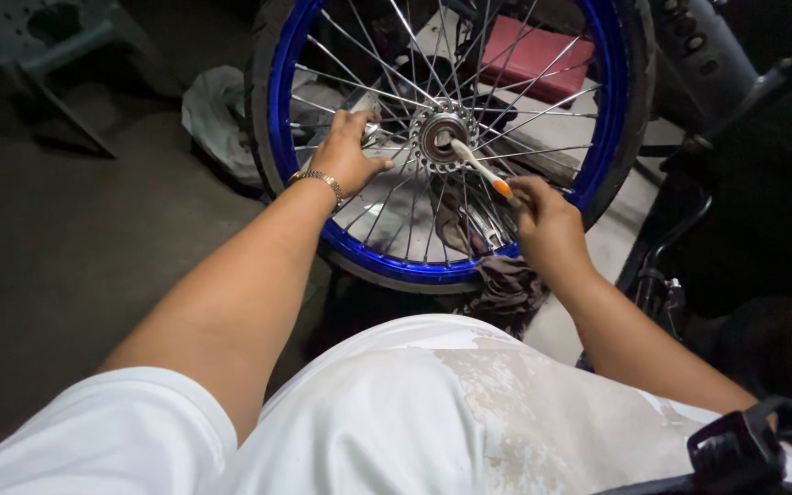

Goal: The person wipes the hub and spokes of a blue bicycle wheel with a cloth, then uses a toothbrush to scrub the hub area. The wheel remains mounted on the bicycle during the cleaning.

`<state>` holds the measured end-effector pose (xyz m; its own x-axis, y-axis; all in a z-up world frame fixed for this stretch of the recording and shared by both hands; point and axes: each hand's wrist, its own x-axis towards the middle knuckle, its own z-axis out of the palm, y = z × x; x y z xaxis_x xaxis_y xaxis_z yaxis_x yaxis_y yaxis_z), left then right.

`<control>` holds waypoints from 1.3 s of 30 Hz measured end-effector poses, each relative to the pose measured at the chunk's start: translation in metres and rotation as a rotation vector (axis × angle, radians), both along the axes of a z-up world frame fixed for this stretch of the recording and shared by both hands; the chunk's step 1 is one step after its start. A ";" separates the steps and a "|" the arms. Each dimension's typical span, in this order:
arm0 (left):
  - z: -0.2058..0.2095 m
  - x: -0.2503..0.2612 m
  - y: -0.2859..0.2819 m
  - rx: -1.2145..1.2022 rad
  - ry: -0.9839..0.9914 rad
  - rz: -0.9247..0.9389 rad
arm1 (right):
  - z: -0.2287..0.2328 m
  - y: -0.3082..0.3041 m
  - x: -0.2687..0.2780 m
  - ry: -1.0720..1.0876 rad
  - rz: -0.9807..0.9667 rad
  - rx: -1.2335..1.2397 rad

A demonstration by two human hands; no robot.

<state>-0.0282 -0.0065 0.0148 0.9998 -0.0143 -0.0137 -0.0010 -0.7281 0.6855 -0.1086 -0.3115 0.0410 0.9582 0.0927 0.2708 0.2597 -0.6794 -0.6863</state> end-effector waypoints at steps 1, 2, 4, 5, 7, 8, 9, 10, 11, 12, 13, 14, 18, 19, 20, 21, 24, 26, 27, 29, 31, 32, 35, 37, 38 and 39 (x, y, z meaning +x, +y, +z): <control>-0.001 -0.001 0.000 -0.007 -0.006 0.003 | 0.002 0.006 0.003 0.092 -0.055 -0.029; -0.001 -0.002 0.000 -0.015 -0.013 0.006 | 0.004 0.011 0.006 0.184 -0.110 -0.058; -0.001 -0.001 -0.001 0.000 -0.025 0.007 | 0.010 0.016 0.014 0.182 -0.110 -0.071; -0.001 -0.001 -0.001 0.010 -0.032 0.007 | 0.010 0.021 0.018 0.089 -0.053 -0.047; 0.000 -0.002 -0.002 0.013 -0.008 0.028 | 0.008 0.026 0.022 0.059 -0.021 -0.037; 0.000 -0.003 -0.002 0.015 0.005 0.038 | 0.005 0.030 0.022 0.122 -0.048 -0.052; 0.000 -0.004 -0.003 0.007 -0.001 0.038 | 0.004 0.031 0.023 0.184 -0.078 -0.067; 0.001 -0.005 -0.003 -0.001 -0.007 0.039 | 0.002 0.031 0.023 0.113 -0.029 -0.099; 0.002 -0.005 -0.003 -0.007 -0.015 0.038 | -0.001 0.031 0.021 0.041 0.018 -0.129; 0.002 -0.006 -0.004 -0.011 -0.018 0.035 | -0.003 0.029 0.019 -0.031 0.065 -0.159; 0.004 -0.006 -0.004 -0.015 -0.020 0.031 | -0.005 0.026 0.016 -0.035 0.077 -0.169; 0.005 -0.007 -0.003 -0.020 -0.022 0.027 | -0.007 0.023 0.013 -0.039 0.088 -0.178; 0.007 -0.008 -0.005 -0.022 0.004 0.044 | -0.009 0.000 0.003 -0.015 0.057 -0.220; 0.007 -0.009 -0.005 -0.016 0.006 0.051 | -0.008 -0.006 0.004 -0.030 0.040 -0.211; 0.008 -0.009 -0.005 -0.009 0.008 0.058 | -0.006 -0.012 0.005 -0.044 0.024 -0.203; 0.008 -0.009 -0.004 -0.016 0.010 0.056 | -0.003 -0.017 0.007 -0.058 0.007 -0.199; 0.009 -0.010 -0.005 -0.027 0.010 0.049 | 0.004 -0.022 0.021 -0.014 -0.044 -0.121; 0.010 -0.009 -0.004 -0.021 0.009 0.048 | 0.008 -0.014 0.031 -0.077 0.006 -0.142; 0.010 -0.010 -0.004 -0.023 0.008 0.049 | 0.009 -0.009 0.035 -0.108 0.035 -0.153; 0.009 -0.010 -0.005 -0.029 0.005 0.050 | 0.009 0.004 0.040 -0.114 0.051 -0.125; 0.010 -0.009 -0.005 -0.016 0.029 0.047 | 0.008 0.014 0.041 -0.100 0.067 -0.117; 0.010 -0.009 -0.004 -0.007 0.042 0.046 | 0.006 0.019 0.039 -0.082 0.076 -0.122; 0.010 -0.009 -0.004 -0.022 0.026 0.050 | -0.002 0.023 0.032 -0.037 0.114 -0.157; 0.010 -0.009 -0.005 -0.011 0.027 0.050 | -0.006 0.021 0.028 -0.062 0.150 -0.199; 0.010 -0.008 -0.005 -0.005 0.028 0.051 | -0.008 0.018 0.025 -0.099 0.169 -0.227; 0.009 -0.009 -0.005 -0.002 0.024 0.048 | -0.010 0.014 0.022 -0.134 0.190 -0.257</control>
<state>-0.0368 -0.0111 0.0235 0.9987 0.0337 -0.0381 0.0507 -0.7252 0.6866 -0.0865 -0.2972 0.0312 0.8749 0.3473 0.3376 0.4741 -0.7564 -0.4506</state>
